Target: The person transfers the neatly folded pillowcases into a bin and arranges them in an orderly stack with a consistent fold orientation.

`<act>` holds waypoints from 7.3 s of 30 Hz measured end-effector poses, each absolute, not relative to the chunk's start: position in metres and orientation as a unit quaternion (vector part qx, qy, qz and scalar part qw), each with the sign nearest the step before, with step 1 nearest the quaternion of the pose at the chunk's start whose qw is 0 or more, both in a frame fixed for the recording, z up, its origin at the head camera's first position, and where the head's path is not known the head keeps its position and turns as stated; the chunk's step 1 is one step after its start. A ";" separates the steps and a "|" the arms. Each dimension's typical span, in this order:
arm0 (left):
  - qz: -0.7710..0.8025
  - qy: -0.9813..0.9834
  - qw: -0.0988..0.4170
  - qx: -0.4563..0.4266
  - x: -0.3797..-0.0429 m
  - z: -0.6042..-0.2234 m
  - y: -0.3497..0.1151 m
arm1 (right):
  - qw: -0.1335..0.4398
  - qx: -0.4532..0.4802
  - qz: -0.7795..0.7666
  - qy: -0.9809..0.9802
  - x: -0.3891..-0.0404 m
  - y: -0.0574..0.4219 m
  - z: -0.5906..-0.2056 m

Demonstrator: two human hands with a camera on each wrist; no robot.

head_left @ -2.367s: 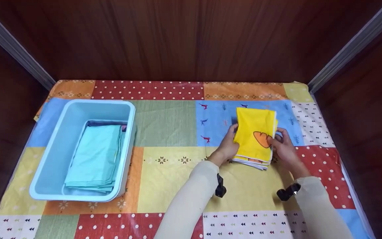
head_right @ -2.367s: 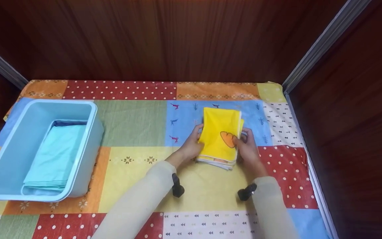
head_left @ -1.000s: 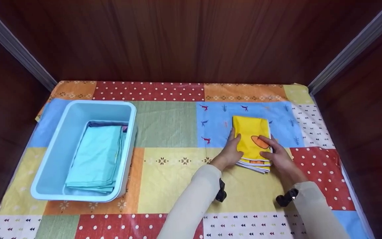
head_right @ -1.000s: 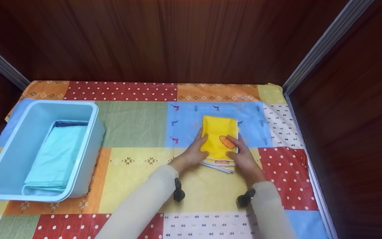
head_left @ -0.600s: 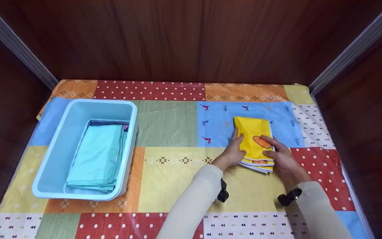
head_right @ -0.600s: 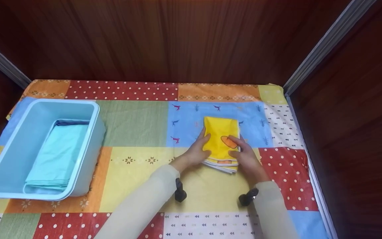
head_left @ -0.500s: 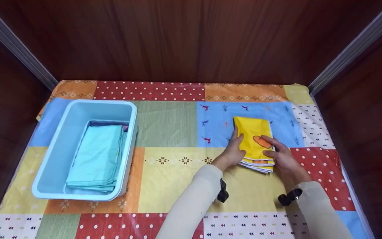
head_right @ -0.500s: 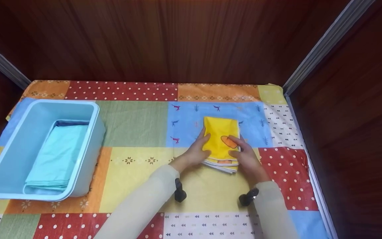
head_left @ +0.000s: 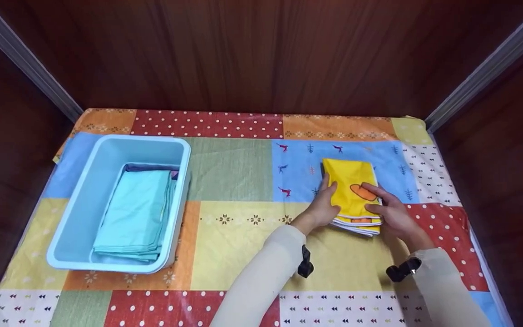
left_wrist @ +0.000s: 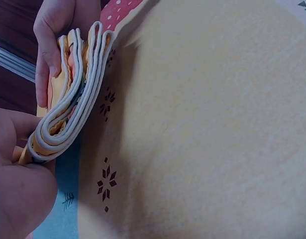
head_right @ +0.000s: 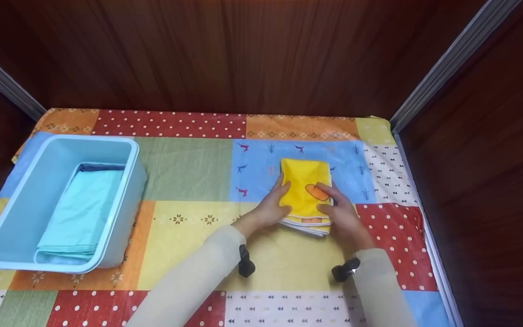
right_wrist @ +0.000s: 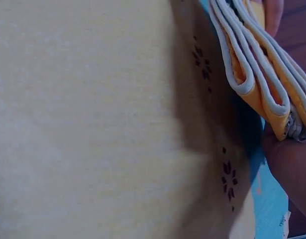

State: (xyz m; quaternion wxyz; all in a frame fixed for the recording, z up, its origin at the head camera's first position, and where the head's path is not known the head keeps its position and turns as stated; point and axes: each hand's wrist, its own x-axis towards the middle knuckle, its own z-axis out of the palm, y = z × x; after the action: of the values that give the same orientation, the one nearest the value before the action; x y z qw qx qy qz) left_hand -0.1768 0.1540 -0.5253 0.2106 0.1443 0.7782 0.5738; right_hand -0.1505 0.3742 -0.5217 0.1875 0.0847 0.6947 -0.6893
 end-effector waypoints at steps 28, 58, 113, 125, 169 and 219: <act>0.590 0.773 0.180 0.146 -0.171 -0.502 0.154 | 0.161 0.034 -0.732 0.661 -0.151 0.376 -0.497; 0.603 0.768 0.135 0.168 -0.154 -0.476 0.148 | 0.159 0.016 -0.749 0.643 -0.149 0.379 -0.470; 0.645 0.737 0.079 0.187 -0.125 -0.457 0.126 | 0.186 -0.008 -0.757 0.627 -0.143 0.360 -0.439; 0.649 0.732 0.073 0.196 -0.120 -0.457 0.116 | 0.202 -0.042 -0.748 0.630 -0.143 0.353 -0.436; 0.681 0.699 0.081 0.201 -0.113 -0.450 0.072 | 0.203 -0.067 -0.755 0.620 -0.137 0.314 -0.428; 0.681 0.701 0.083 0.195 -0.105 -0.441 0.035 | 0.201 -0.066 -0.749 0.628 -0.134 0.278 -0.424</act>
State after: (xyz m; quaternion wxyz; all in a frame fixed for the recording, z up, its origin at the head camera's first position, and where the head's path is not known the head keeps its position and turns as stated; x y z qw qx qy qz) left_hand -0.1046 0.0353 -0.4412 0.0830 0.1947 0.7011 0.6810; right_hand -0.1340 0.2780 -0.4239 0.2013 -0.0656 0.6284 -0.7486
